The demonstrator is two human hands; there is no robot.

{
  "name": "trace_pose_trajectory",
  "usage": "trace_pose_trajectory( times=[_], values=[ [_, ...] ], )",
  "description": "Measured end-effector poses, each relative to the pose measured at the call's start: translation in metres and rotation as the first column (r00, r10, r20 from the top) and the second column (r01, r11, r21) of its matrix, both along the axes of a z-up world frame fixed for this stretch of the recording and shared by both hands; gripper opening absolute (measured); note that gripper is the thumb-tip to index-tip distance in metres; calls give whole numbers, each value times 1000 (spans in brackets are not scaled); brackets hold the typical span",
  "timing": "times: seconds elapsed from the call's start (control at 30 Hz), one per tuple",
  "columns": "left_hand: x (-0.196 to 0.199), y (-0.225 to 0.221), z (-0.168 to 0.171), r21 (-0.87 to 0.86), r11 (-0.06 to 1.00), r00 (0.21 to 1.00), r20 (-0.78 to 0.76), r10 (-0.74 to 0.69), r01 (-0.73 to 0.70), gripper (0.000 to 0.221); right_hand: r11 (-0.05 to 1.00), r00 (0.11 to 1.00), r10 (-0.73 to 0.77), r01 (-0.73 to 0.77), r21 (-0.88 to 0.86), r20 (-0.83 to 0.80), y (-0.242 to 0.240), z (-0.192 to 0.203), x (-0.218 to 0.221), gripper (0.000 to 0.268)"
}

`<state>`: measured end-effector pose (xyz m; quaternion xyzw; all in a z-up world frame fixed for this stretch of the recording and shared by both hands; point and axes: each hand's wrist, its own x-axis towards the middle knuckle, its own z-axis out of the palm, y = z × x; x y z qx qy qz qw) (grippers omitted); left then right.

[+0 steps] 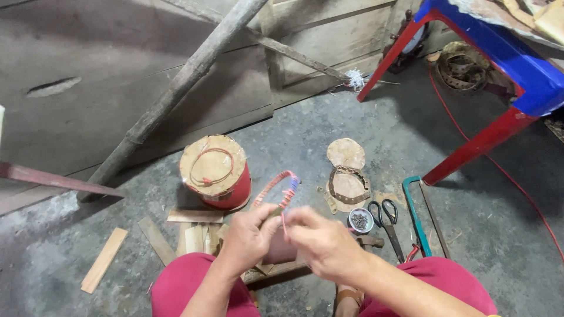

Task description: Wrapping a small circular hoop with colorful thread to decorate it.

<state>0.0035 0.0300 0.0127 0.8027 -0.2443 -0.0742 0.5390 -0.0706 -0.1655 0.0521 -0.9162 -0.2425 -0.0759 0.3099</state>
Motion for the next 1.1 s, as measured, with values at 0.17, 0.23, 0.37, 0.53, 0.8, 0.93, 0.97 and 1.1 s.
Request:
trace_pose_trajectory(
  times=[0.17,0.23,0.37,0.53,0.8,0.93,0.97,1.1],
  values=[
    [-1,0,-25,171,980,941,336,38,-100,14,832,931,323,-195,519,-168,-4,11,6,43],
    [-2,-5,-22,125,985,883,467,50,-122,15,841,942,312,-213,498,-124,3,14,2,38],
    [-4,-9,-19,83,985,779,624,65,-149,15,897,972,236,-217,384,-2,13,13,-7,25],
    [-14,-16,11,18,1000,812,584,-11,1,29,938,961,271,-277,207,59,8,18,-21,19],
    [-38,-33,2,266,936,647,677,-351,229,24,978,839,199,-136,158,-506,-32,25,43,36],
    [-41,-33,4,94,972,622,754,-210,215,29,914,506,281,119,389,-815,-28,20,59,31],
    [-41,-31,0,72,975,651,734,-195,211,27,878,417,345,174,446,-841,-26,17,61,29],
    [-41,-31,10,113,970,608,761,-225,217,18,853,411,387,179,489,-825,-26,2,64,26]
  ],
)
